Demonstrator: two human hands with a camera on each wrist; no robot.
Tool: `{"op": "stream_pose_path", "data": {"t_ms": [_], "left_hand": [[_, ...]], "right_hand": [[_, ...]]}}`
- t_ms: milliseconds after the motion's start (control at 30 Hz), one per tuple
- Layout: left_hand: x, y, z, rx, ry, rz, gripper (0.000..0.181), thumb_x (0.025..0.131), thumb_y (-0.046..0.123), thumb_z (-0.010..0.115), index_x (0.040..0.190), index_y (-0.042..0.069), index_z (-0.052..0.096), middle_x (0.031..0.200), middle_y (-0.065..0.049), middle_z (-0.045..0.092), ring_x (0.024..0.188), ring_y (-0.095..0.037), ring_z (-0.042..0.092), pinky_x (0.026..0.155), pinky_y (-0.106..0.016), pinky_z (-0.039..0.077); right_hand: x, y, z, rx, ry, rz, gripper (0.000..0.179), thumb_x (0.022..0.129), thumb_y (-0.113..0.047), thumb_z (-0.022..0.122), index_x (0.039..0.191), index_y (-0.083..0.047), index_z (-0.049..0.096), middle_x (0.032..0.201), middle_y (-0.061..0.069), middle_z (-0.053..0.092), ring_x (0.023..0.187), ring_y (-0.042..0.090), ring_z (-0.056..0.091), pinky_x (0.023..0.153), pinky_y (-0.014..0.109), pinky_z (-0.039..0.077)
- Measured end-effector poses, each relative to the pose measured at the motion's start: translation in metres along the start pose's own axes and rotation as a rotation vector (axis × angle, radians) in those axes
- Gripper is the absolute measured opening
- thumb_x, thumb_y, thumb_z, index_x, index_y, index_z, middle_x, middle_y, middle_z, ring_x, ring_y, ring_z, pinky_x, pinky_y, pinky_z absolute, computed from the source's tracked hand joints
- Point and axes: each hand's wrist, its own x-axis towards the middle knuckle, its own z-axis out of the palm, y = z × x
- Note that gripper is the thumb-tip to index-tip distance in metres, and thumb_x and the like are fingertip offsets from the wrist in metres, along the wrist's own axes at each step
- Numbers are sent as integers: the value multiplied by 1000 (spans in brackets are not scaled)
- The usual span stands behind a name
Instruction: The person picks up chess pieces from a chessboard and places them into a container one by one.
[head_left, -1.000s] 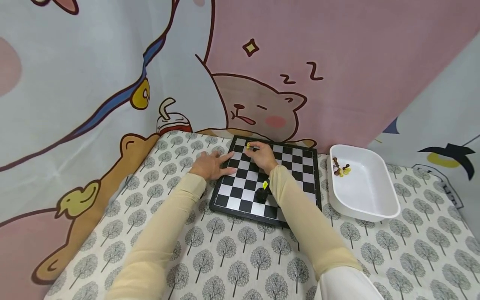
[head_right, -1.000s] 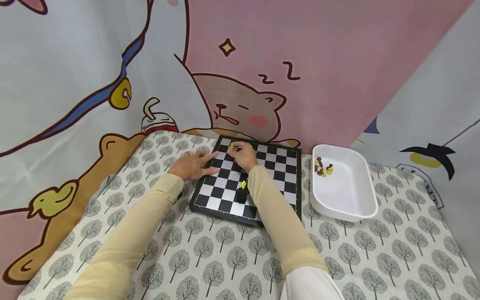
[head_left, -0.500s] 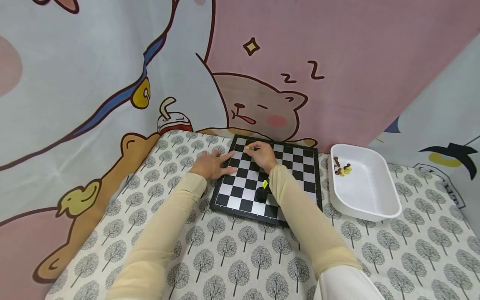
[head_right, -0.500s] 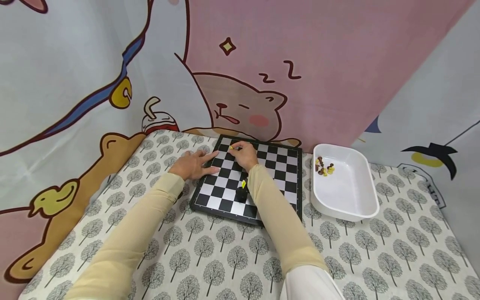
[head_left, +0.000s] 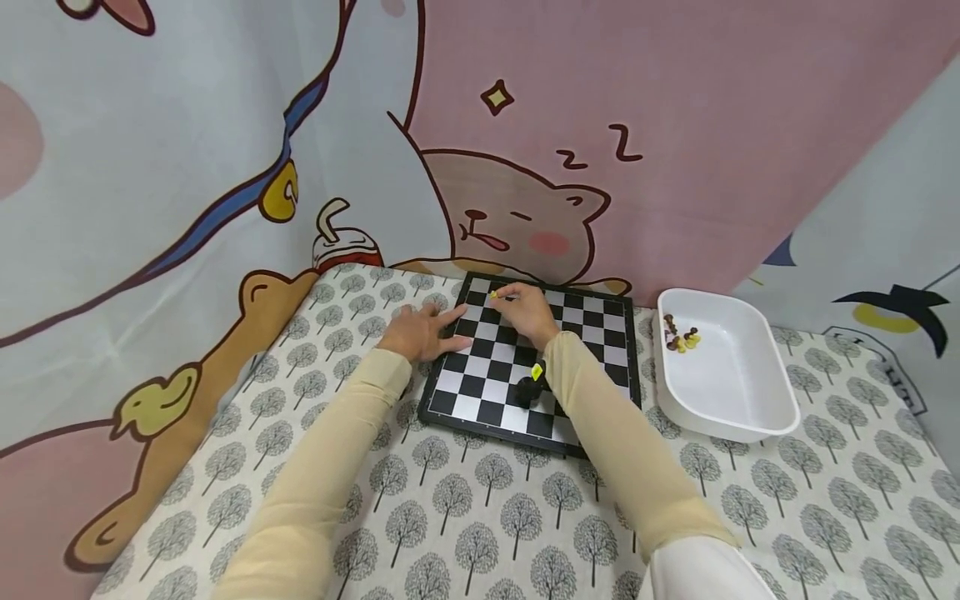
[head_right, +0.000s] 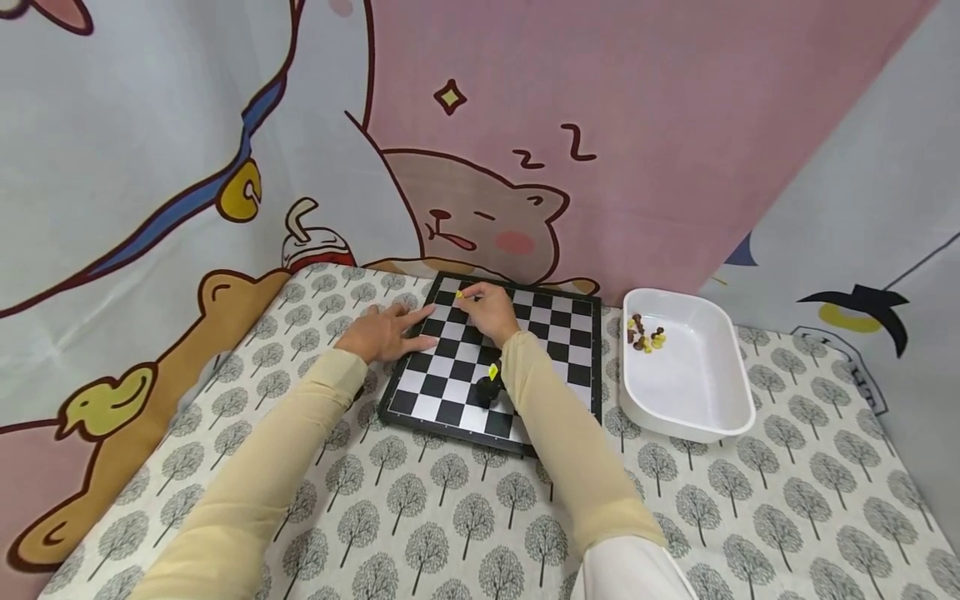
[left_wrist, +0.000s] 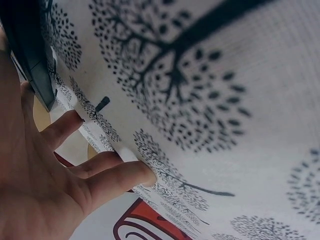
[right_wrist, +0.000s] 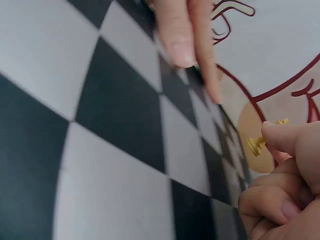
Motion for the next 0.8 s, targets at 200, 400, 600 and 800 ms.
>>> {"op": "stream_pose_path", "data": {"t_ms": [200, 400, 600, 800], "left_hand": [[0, 0, -1, -11, 0, -1, 80, 93, 84, 30, 161, 49, 8, 170, -9, 27, 145, -53, 36, 106, -64, 50], [-1, -2, -1, -9, -3, 7, 80, 93, 84, 28, 162, 49, 6, 170, -10, 25, 146, -54, 35, 107, -65, 49], [-2, -3, -1, -9, -16, 10, 81, 93, 85, 26, 162, 48, 5, 171, -10, 23, 148, -55, 31, 106, -65, 49], [-2, -1, 1, -18, -17, 11, 81, 92, 85, 26, 162, 49, 4, 171, -10, 22, 148, -55, 30, 104, -65, 51]], "right_hand": [[-16, -15, -25, 33, 8, -44, 29, 100, -31, 65, 120, -10, 68, 130, 9, 67, 90, 21, 57, 72, 28, 45], [-32, -26, -63, 13, 71, -57, 29, 100, -35, 64, 120, -13, 68, 124, 7, 69, 75, 8, 52, 65, 25, 42], [-45, -24, -96, -14, 111, -78, 31, 98, -39, 66, 118, -14, 69, 100, -7, 66, 65, 6, 45, 57, 24, 38], [-60, -17, -121, -11, 122, -77, 38, 97, -40, 69, 121, -11, 68, 77, -11, 61, 51, 6, 39, 48, 24, 37]]}}
